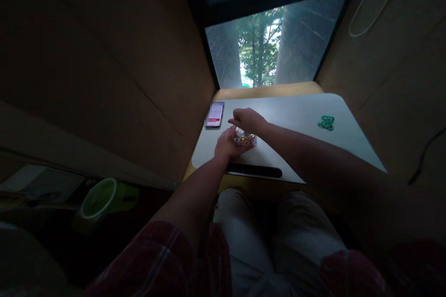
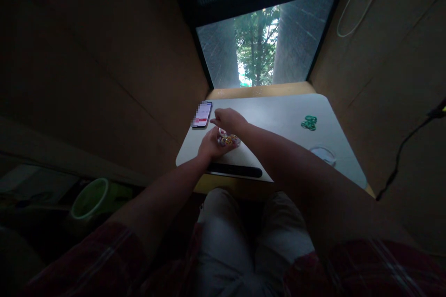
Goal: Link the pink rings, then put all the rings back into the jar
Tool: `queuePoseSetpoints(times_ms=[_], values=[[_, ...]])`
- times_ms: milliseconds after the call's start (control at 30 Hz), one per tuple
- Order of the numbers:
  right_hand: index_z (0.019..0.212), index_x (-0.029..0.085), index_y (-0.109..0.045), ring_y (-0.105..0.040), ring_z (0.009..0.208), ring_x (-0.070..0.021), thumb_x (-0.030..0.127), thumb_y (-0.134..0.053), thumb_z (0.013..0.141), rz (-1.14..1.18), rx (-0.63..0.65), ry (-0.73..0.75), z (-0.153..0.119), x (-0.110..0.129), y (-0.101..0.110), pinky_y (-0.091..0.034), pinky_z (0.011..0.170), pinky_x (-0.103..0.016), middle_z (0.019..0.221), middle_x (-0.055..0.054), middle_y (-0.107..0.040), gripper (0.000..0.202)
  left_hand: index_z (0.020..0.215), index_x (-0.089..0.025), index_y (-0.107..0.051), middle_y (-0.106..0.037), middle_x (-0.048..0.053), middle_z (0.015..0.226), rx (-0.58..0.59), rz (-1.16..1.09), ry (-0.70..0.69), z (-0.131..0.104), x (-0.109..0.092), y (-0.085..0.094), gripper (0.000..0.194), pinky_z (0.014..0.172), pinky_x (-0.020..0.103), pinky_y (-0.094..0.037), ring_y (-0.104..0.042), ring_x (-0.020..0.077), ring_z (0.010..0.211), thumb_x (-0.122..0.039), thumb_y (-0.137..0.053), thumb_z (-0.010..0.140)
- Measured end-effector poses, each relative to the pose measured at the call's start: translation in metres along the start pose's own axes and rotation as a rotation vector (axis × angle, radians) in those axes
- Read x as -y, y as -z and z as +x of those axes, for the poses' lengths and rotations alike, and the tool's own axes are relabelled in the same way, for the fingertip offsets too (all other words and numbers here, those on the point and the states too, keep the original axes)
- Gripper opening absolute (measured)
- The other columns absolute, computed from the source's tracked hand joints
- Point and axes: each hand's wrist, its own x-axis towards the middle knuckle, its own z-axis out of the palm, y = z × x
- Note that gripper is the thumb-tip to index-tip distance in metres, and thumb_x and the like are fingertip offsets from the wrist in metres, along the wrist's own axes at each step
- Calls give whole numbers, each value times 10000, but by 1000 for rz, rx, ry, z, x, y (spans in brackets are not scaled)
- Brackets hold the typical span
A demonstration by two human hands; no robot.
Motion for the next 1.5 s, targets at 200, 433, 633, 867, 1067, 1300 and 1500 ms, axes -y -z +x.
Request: queuePoseSetpoints(times_ms=[200, 433, 633, 867, 1067, 1300, 1500], values=[[829, 163, -672, -557, 697, -147, 425, -588, 909, 43, -47, -64, 10, -10, 3, -318, 613, -261, 814, -63, -696, 287, 1279, -255, -485, -637, 79, 1126, -19, -27, -24, -1, -1, 2, 821, 866, 385, -488, -607, 267, 1019, -666, -751, 619], [771, 144, -632, -541, 532, -106, 417, -582, 916, 246, -46, -179, 14, -16, 5, -340, 564, -235, 582, -12, -617, 314, 1284, -251, -487, -637, 88, 1135, -9, -13, -35, 0, -3, 3, 806, 891, 394, -480, -609, 276, 1034, -670, -734, 641], [842, 126, -620, -553, 494, -105, 391, -553, 935, 371, -31, -270, 16, -14, 3, -374, 539, -243, 594, -14, -611, 289, 1302, -245, -477, -631, 89, 1157, 16, -2, -16, -1, -5, 6, 814, 905, 384, -467, -599, 270, 1046, -672, -722, 655], [816, 140, -605, -561, 567, -117, 399, -550, 936, 328, -59, -266, 20, -16, 1, -380, 561, -255, 634, -6, -588, 290, 1299, -250, -477, -623, 89, 1172, 8, -12, -18, -1, -3, 4, 811, 892, 380, -470, -600, 265, 1044, -665, -731, 650], [767, 134, -613, -535, 555, -108, 402, -567, 924, 284, -15, -215, 22, -14, 5, -358, 547, -247, 627, -8, -590, 313, 1274, -229, -492, -630, 102, 1150, 8, -22, -34, -2, -1, 2, 776, 874, 391, -470, -595, 273, 1023, -643, -735, 665], [763, 130, -623, -582, 530, -111, 396, -607, 904, 282, 81, -197, 22, -9, 12, -355, 517, -216, 553, -5, -604, 301, 1285, -256, -490, -638, 86, 1139, 24, -25, -6, -1, -4, 5, 787, 875, 398, -474, -600, 276, 1029, -645, -747, 650], [795, 148, -588, -627, 458, -146, 441, -599, 915, 494, 183, -210, 21, -9, 11, -405, 470, -205, 477, -7, -606, 317, 1280, -273, -492, -627, 82, 1180, 20, -39, -12, -2, -6, 6, 753, 907, 409, -457, -581, 282, 1069, -614, -757, 663]])
